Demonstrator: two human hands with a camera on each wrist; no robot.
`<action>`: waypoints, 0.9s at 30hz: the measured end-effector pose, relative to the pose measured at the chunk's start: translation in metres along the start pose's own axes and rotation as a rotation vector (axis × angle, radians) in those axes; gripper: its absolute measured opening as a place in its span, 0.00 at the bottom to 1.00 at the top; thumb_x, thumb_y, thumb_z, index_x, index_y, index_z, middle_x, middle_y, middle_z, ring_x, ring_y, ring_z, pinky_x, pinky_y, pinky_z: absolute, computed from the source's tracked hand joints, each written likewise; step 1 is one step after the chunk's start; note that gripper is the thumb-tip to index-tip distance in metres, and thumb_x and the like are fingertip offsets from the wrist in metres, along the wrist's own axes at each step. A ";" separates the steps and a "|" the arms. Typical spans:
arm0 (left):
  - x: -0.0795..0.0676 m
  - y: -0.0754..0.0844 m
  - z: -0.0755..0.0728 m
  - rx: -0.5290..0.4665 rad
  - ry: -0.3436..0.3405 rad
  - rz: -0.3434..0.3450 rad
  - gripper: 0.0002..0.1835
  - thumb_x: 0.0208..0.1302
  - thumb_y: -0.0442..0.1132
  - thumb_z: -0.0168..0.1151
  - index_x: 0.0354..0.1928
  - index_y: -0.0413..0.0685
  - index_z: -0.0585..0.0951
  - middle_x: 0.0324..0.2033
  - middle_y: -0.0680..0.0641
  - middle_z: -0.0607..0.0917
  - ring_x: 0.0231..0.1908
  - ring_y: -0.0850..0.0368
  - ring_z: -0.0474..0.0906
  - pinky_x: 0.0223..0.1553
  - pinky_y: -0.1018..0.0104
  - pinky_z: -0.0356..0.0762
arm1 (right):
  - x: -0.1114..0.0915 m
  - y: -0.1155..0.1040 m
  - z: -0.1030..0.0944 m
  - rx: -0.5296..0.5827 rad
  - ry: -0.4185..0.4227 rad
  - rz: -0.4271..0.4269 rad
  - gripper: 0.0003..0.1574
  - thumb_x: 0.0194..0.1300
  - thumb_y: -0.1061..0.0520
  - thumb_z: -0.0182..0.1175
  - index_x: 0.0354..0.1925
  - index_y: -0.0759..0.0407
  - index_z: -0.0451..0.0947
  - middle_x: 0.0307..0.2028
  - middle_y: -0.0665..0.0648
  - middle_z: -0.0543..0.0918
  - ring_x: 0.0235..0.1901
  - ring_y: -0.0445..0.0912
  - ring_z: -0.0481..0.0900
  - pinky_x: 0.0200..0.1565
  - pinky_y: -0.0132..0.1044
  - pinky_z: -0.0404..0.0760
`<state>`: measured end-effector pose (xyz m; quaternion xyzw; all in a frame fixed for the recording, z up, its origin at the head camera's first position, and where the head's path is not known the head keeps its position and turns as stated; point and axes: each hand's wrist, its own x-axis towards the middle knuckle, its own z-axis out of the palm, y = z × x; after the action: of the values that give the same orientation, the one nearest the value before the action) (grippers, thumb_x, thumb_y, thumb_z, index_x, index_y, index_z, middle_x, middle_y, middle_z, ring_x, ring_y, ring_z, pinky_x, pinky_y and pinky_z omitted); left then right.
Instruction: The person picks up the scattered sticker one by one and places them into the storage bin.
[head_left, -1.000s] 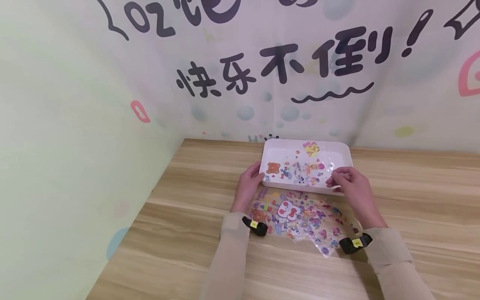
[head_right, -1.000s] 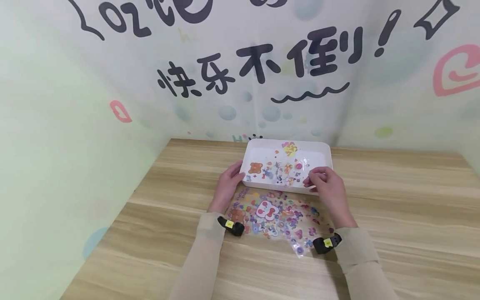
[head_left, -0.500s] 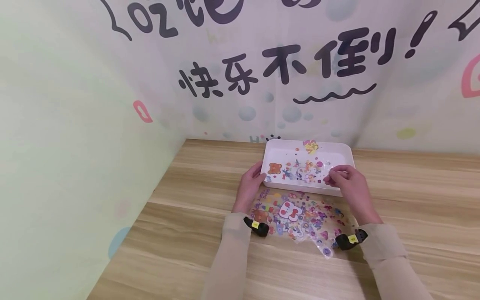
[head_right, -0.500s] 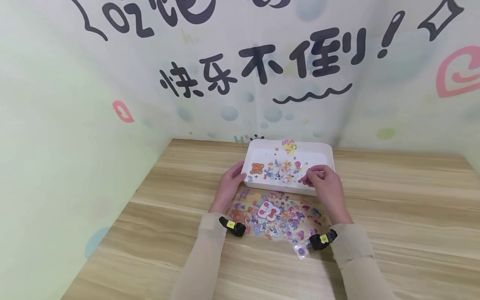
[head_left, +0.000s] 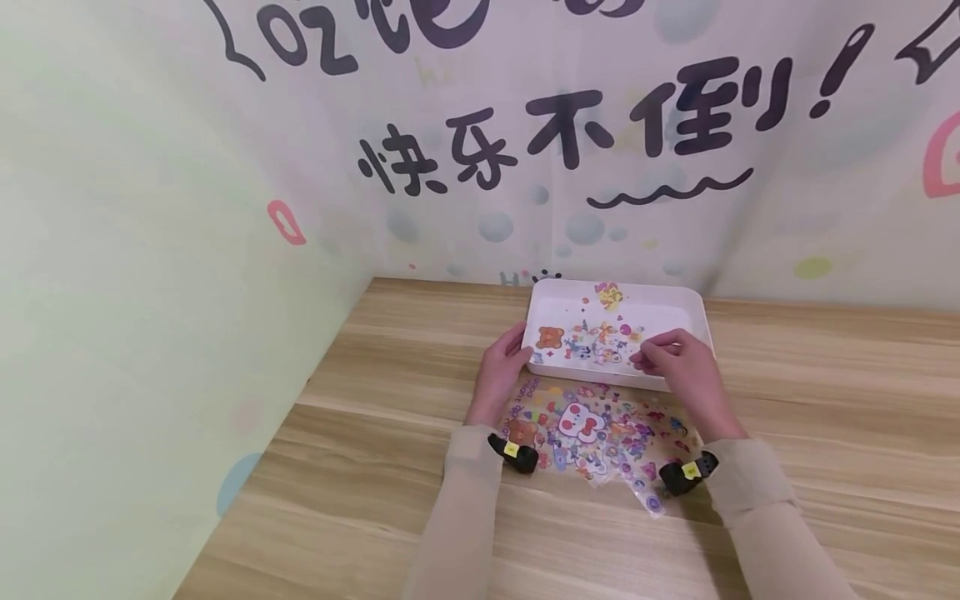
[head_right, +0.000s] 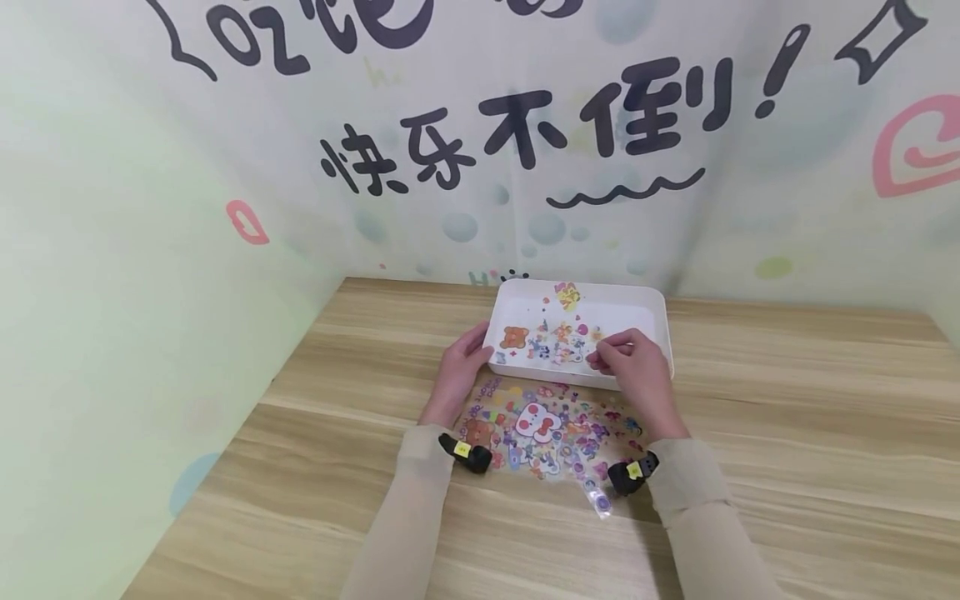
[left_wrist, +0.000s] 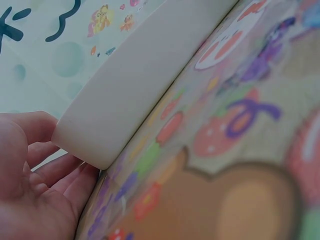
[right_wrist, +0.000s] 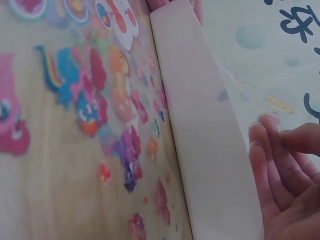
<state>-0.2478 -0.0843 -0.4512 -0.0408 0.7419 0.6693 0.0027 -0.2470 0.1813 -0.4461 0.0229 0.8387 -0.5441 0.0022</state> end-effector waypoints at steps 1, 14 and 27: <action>0.000 0.000 0.000 0.001 0.001 0.000 0.25 0.63 0.40 0.52 0.63 0.60 0.64 0.58 0.60 0.68 0.57 0.66 0.63 0.55 0.71 0.66 | 0.007 0.009 0.002 -0.006 0.010 -0.008 0.32 0.56 0.30 0.49 0.45 0.52 0.68 0.36 0.52 0.82 0.35 0.44 0.81 0.42 0.39 0.79; 0.003 -0.004 0.001 -0.002 0.006 -0.009 0.24 0.63 0.41 0.52 0.62 0.60 0.65 0.58 0.60 0.69 0.57 0.65 0.64 0.55 0.70 0.66 | 0.029 0.023 0.021 -0.008 0.027 -0.047 0.32 0.51 0.28 0.50 0.42 0.49 0.68 0.32 0.49 0.82 0.32 0.42 0.81 0.32 0.28 0.80; 0.004 -0.004 0.000 0.007 0.019 -0.002 0.24 0.63 0.41 0.52 0.61 0.62 0.66 0.58 0.59 0.69 0.57 0.64 0.64 0.55 0.68 0.66 | 0.041 0.027 0.034 -0.077 0.051 -0.051 0.33 0.51 0.25 0.46 0.41 0.47 0.68 0.30 0.46 0.81 0.31 0.40 0.80 0.39 0.40 0.80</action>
<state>-0.2511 -0.0848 -0.4555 -0.0479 0.7442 0.6662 -0.0036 -0.2877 0.1625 -0.4854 0.0153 0.8592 -0.5104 -0.0322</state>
